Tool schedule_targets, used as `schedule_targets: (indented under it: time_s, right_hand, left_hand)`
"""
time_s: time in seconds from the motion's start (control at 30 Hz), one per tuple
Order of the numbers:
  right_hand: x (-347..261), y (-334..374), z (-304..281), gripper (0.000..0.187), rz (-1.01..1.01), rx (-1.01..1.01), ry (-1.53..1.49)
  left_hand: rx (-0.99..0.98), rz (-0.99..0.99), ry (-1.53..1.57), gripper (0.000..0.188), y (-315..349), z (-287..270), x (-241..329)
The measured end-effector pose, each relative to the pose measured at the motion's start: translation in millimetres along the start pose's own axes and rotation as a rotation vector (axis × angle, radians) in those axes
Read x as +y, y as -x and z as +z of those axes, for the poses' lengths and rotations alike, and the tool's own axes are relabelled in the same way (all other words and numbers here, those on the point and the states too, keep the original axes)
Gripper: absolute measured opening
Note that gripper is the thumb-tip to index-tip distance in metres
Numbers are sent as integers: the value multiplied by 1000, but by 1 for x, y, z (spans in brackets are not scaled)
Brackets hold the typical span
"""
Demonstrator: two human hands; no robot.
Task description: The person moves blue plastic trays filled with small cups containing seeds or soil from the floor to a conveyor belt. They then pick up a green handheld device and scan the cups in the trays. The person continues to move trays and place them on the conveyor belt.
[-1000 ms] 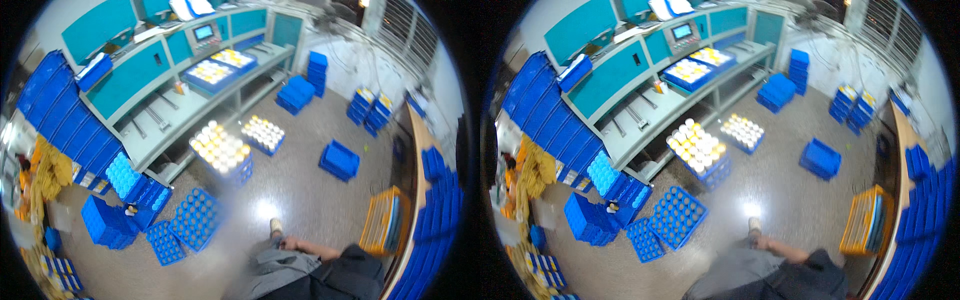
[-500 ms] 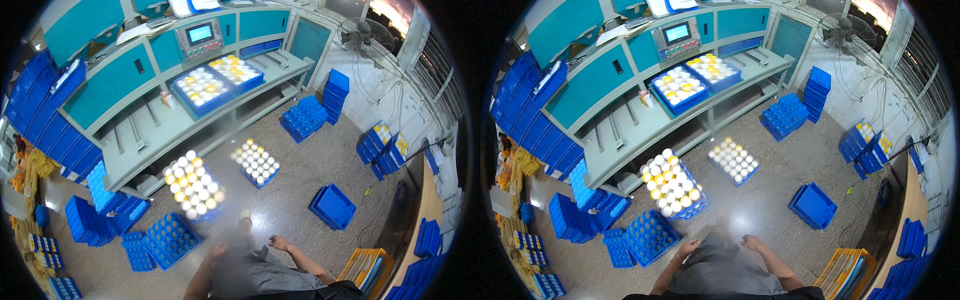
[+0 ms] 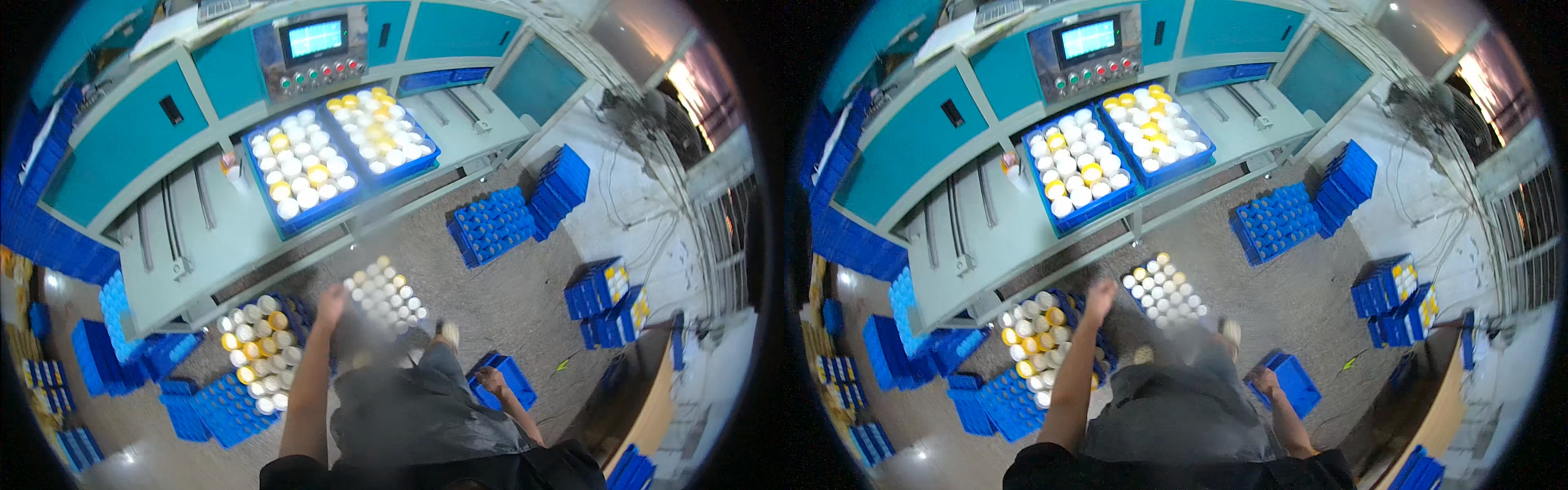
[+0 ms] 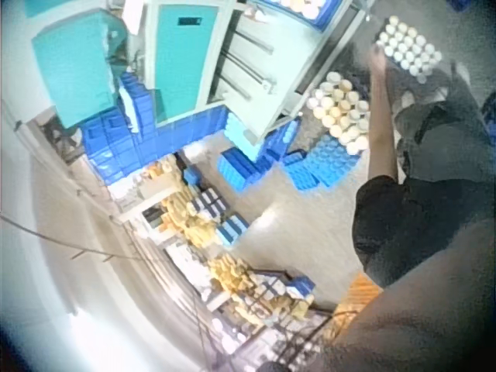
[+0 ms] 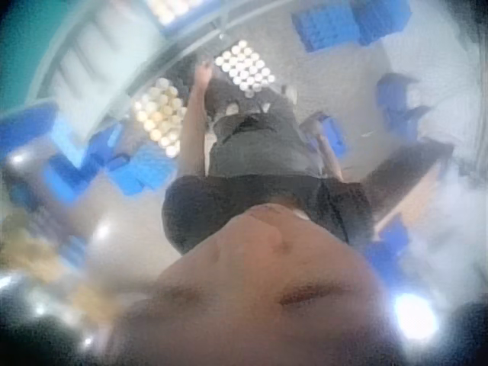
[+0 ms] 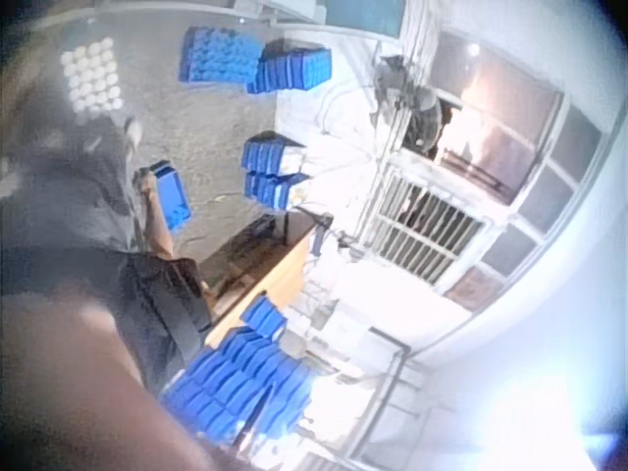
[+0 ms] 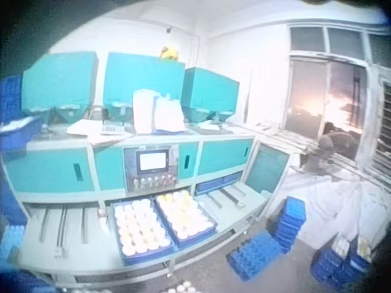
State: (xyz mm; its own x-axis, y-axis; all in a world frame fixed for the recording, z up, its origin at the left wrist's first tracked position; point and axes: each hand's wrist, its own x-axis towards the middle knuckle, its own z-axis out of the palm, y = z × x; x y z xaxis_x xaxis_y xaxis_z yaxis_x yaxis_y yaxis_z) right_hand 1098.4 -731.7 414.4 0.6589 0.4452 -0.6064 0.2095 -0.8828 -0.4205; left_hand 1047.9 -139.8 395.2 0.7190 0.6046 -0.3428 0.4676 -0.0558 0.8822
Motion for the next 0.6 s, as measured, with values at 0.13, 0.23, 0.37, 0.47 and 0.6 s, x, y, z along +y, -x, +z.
schedule_targets:
  time_s: [0.13, 0.23, 0.37, 0.47, 0.6]
  right_hand:
    - [28, -100, -49, 53, -584, -338, -852]
    - [11, -201, -126, 50, 118, -476, 148]
    - [-27, -321, -243, 33, 201, -255, 417]
    - [-69, -425, -357, 41, -190, -401, 480]
    - [-162, -508, -430, 34, -426, -174, 532]
  left_hand:
    - [125, -186, 910, 37, -109, 5, 37]
    - [342, -275, 1304, 46, -186, 13, 62]
    - [620, -281, 1460, 42, -252, 10, 103]
    - [820, -419, 1492, 40, -253, 4, 133]
    - [878, -404, 1442, 36, -221, 3, 177]
